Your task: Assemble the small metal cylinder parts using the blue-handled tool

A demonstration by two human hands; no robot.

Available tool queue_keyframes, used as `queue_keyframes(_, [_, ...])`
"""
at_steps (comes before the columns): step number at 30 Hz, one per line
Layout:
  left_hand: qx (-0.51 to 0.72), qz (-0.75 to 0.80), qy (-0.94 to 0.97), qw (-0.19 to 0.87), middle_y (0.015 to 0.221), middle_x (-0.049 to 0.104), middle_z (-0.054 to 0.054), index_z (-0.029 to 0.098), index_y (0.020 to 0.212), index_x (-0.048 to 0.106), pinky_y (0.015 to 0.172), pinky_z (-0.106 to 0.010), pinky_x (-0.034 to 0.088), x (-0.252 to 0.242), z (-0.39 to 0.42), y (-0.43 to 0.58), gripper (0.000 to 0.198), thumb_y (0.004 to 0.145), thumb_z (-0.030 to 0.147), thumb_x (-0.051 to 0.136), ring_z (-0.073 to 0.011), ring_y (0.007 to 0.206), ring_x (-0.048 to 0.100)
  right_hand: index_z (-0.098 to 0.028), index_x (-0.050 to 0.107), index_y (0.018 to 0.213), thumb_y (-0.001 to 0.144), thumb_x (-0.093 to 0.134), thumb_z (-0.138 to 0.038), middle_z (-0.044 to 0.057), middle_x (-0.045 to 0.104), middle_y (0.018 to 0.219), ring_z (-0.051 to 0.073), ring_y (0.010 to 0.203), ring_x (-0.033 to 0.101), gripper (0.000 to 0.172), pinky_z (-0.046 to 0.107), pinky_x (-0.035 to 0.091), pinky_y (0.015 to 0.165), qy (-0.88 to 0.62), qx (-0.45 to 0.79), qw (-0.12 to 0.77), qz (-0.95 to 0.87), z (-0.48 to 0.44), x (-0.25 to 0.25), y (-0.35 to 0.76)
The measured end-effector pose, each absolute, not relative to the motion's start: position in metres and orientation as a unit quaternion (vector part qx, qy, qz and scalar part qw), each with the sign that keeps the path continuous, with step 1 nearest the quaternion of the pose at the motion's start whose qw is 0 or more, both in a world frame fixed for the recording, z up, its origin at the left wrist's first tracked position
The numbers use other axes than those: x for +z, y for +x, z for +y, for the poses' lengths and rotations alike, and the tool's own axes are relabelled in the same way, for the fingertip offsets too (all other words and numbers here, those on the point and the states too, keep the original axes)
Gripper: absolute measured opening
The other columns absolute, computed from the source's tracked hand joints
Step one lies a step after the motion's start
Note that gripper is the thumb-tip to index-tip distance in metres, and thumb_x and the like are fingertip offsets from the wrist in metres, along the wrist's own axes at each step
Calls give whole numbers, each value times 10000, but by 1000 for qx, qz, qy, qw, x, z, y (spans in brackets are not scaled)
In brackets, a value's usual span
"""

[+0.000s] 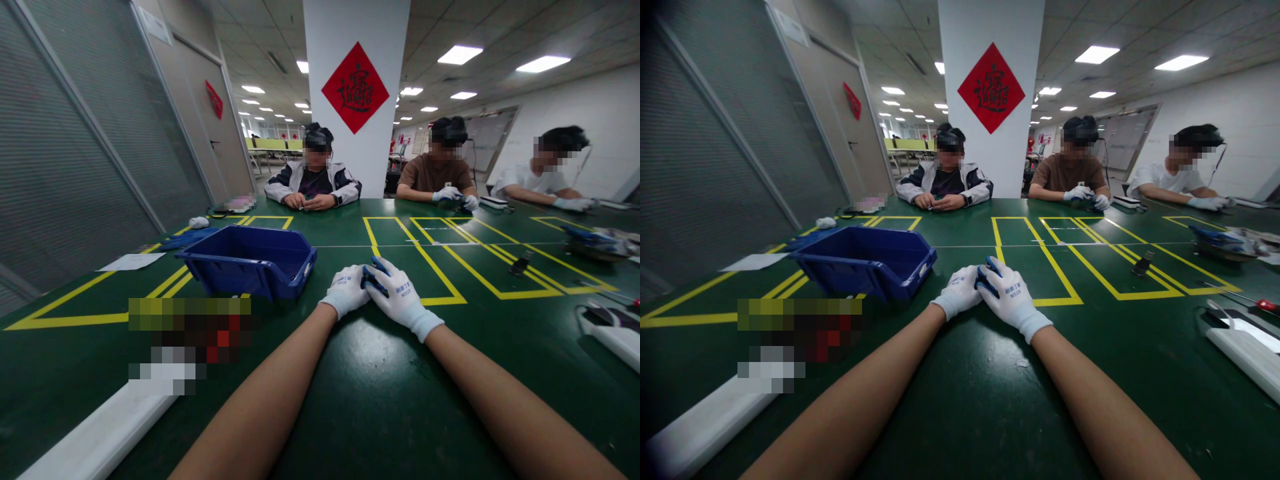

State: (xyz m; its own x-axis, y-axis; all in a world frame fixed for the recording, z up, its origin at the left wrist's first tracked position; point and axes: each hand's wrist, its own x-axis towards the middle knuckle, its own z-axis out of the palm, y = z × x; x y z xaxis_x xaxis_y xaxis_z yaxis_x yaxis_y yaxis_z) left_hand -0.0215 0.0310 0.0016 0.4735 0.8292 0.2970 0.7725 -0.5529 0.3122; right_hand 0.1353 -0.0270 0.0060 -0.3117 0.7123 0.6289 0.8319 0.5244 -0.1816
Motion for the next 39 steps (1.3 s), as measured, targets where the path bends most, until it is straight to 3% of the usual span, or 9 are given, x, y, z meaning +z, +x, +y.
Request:
queue_keyframes(5, [183,452,871,56,1044,623,-70,219,1011,595,869,-352,463,3,32,-26,292,772,376,537,-250,1001,568,-233,491,1291,860,500,-374,125,393,1398,274,1221,448,454,457,429,945,-481,-94,354,-796,-25,2,137])
queue_keyframes(12, [182,424,886,34,1227,550,-69,235,1210,533,973,-374,398,1,29,-27,407,820,339,484,-250,1121,495,-234,467,1312,857,501,-376,126,385,1398,277,1243,423,478,459,420,956,-493,-102,363,-784,-26,4,137])
queue_keyframes(29, [186,442,876,47,1201,564,-49,253,1185,557,971,-363,400,-3,32,-25,396,807,362,509,-241,1103,502,-235,481,1299,849,507,-379,127,406,1377,285,1218,443,472,464,429,941,-505,-114,355,-779,-23,2,137])
queue_keyframes(39, [187,416,889,34,1184,549,-72,261,1202,535,956,-381,396,2,25,-28,376,863,385,432,-245,1098,498,-220,495,1287,855,504,-415,131,417,1368,278,1219,443,474,450,429,948,-513,-105,371,-767,-23,1,139])
